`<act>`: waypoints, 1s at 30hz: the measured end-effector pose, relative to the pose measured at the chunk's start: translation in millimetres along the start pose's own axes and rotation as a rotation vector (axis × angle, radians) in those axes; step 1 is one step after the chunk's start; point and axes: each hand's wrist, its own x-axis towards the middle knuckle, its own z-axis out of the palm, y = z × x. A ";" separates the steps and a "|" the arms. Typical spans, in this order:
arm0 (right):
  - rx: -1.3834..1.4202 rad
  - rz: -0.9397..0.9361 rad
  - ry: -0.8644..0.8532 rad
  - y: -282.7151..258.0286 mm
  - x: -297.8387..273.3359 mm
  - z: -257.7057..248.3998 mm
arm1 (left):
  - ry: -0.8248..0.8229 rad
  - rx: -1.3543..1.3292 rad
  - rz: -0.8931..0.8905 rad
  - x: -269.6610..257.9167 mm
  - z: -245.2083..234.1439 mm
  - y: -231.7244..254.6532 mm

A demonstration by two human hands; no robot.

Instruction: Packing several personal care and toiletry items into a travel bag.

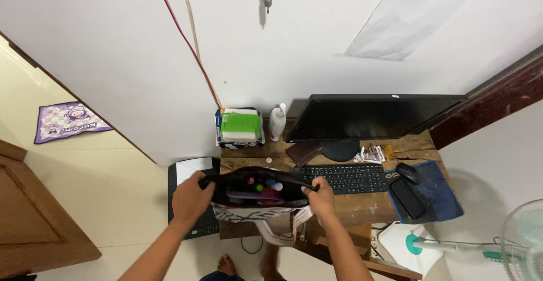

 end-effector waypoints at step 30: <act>-0.006 -0.378 0.205 5.8 -21.3 -28.5 | -0.151 -0.571 -0.309 5.8 20.1 -25.1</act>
